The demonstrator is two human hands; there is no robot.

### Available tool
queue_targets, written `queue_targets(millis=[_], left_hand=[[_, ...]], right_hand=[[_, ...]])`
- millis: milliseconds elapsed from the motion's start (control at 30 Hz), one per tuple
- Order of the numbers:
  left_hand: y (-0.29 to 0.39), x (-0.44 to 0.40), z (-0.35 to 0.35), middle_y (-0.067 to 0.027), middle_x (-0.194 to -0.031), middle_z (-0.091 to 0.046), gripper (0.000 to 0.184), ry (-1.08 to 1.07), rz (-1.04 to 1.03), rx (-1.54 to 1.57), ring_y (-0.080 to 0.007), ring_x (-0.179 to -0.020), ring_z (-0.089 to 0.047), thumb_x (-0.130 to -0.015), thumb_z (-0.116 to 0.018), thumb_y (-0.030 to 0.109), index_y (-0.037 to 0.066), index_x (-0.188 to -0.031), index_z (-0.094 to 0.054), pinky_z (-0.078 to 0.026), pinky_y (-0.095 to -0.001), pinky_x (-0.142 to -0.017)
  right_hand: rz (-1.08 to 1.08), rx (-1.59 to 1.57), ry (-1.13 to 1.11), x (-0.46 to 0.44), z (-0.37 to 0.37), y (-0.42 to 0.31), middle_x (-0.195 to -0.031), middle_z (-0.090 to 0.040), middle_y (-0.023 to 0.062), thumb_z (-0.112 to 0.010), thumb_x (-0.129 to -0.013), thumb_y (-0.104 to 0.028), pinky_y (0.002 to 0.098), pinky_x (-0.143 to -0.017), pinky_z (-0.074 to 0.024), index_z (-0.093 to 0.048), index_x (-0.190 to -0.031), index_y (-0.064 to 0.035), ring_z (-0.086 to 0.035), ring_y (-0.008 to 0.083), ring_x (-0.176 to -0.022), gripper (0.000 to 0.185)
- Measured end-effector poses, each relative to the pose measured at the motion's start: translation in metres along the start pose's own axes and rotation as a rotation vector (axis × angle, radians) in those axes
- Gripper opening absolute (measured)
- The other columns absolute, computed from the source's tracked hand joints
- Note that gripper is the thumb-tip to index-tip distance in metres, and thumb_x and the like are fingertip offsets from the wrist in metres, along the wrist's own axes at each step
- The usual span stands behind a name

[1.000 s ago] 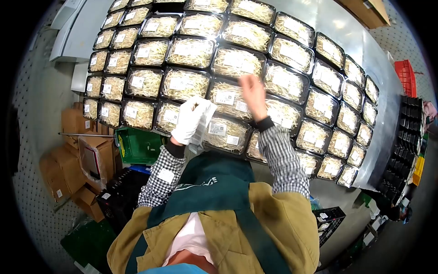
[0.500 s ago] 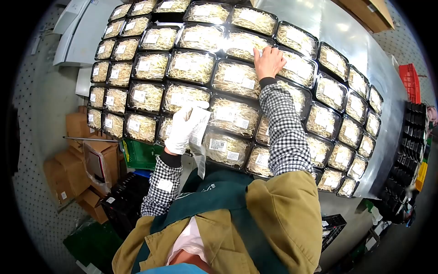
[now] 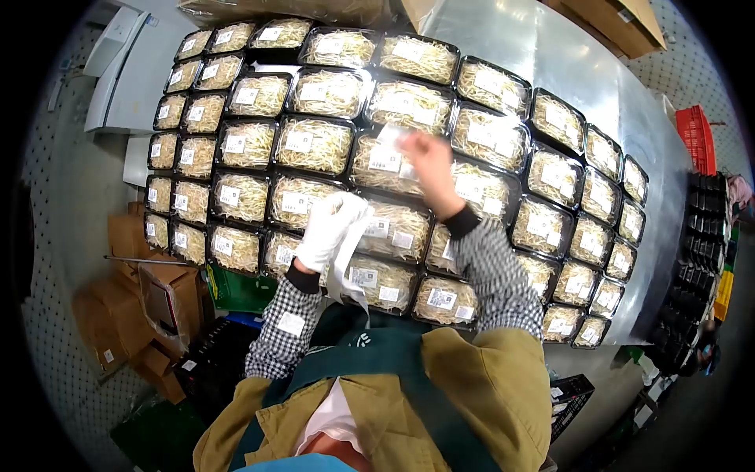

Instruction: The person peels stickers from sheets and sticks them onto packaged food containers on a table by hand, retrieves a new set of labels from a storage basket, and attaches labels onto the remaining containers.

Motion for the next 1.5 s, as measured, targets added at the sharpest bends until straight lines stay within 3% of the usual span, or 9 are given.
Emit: queue_targets(millis=[133,467,567,667,867,967,1100,1267,1500], left_hand=[[0.006,0.028,0.016,-0.0027,-0.096,-0.065,0.021,0.088,0.165,0.153,-0.0069,-0.087,-0.060,-0.090,-0.062,0.009,-0.003,-0.107,-0.062,-0.049,-0.0209,-0.078],[0.003,0.061,0.070,-0.0018,-0.087,-0.066,0.015,0.227,0.108,0.097,-0.0067,-0.077,-0.059,-0.092,-0.061,0.011,-0.001,-0.099,-0.065,-0.047,-0.0199,-0.070],[-0.004,0.064,0.088,-0.0004,-0.075,-0.062,0.018,0.396,-0.025,-0.009,-0.0061,-0.067,-0.052,-0.089,-0.066,0.018,0.000,-0.086,-0.065,-0.042,-0.0228,-0.059],[0.009,0.075,0.094,-0.0011,-0.063,-0.050,0.028,0.505,-0.133,-0.136,-0.0057,-0.061,-0.043,-0.086,-0.071,0.023,-0.001,-0.073,-0.062,-0.035,-0.0262,-0.052],[0.014,0.139,0.089,-0.0041,-0.089,-0.067,0.025,-0.210,-0.022,-0.120,-0.0101,-0.079,-0.061,-0.081,-0.071,0.012,-0.002,-0.101,-0.067,-0.049,-0.0246,-0.073],[0.026,0.202,0.186,-0.0038,-0.088,-0.065,0.031,0.018,0.209,-0.009,-0.0103,-0.080,-0.061,-0.078,-0.072,0.012,-0.001,-0.105,-0.065,-0.049,-0.0252,-0.078],[0.054,0.266,0.317,-0.0062,-0.088,-0.068,0.028,0.227,-0.157,0.210,-0.0100,-0.079,-0.063,-0.082,-0.066,0.005,-0.001,-0.108,-0.063,-0.051,-0.0225,-0.073],[0.047,0.272,0.311,-0.0054,-0.093,-0.069,0.015,0.111,-0.103,-0.142,-0.0115,-0.081,-0.064,-0.085,-0.061,0.005,0.000,-0.100,-0.065,-0.049,-0.0246,-0.079],[-0.020,0.230,0.220,0.0004,-0.070,-0.058,0.012,0.017,-0.148,-0.268,-0.0072,-0.066,-0.052,-0.087,-0.064,0.012,0.001,-0.082,-0.064,-0.043,-0.0245,-0.060]], right_hand=[[0.362,0.619,0.473,-0.151,0.072,-0.023,-0.082,-0.068,0.0138,-0.061,-0.084,-0.043,0.0423,-0.065,-0.0466,-0.068,-0.087,-0.0049,-0.064,0.0326,-0.071,0.039],[0.417,0.985,0.705,-0.155,0.055,-0.010,-0.107,-0.060,0.0111,-0.057,-0.088,-0.022,0.0453,-0.088,-0.0376,-0.056,-0.109,-0.0087,-0.053,0.0295,-0.105,0.026],[0.124,0.395,-0.043,-0.061,-0.030,0.009,-0.083,-0.068,0.0104,-0.059,-0.092,-0.035,0.0344,-0.063,-0.0488,-0.067,-0.096,-0.0012,-0.064,0.0185,-0.073,0.035],[-0.042,0.008,-0.655,0.103,-0.137,-0.001,-0.090,-0.066,0.0016,-0.066,-0.089,-0.032,0.0225,-0.074,-0.0459,-0.068,-0.100,-0.0023,-0.058,0.0068,-0.081,0.031],[-0.083,-0.217,-0.129,0.189,-0.113,0.017,-0.084,-0.066,-0.0016,-0.064,-0.089,-0.010,0.0208,-0.072,-0.0450,-0.067,-0.090,0.0005,-0.056,0.0047,-0.077,0.011],[0.008,0.275,0.002,0.210,-0.120,0.076,-0.079,-0.066,0.0032,-0.067,-0.086,-0.021,0.0247,-0.069,-0.0440,-0.067,-0.085,-0.0038,-0.058,0.0111,-0.073,0.017],[0.343,0.854,0.313,0.244,-0.186,0.073,-0.081,-0.058,0.0063,-0.071,-0.079,-0.029,0.0407,-0.076,-0.0382,-0.064,-0.081,-0.0099,-0.054,0.0266,-0.084,0.021],[0.452,1.116,0.626,0.268,-0.199,0.063,-0.090,-0.056,0.0071,-0.069,-0.080,-0.024,0.0411,-0.083,-0.0362,-0.061,-0.088,-0.0112,-0.051,0.0285,-0.093,0.017],[-0.172,-0.314,-0.224,0.332,-0.289,0.043,-0.089,-0.064,-0.0022,-0.065,-0.089,-0.016,0.0204,-0.071,-0.0442,-0.065,-0.098,-0.0004,-0.055,0.0058,-0.079,0.018]])
Point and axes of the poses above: each hand's wrist, its own x-axis away from the middle knuckle, its own z-axis out of the back of the hand, y = z × x, the point moved 10 cm from there along -x, towards the middle knuckle
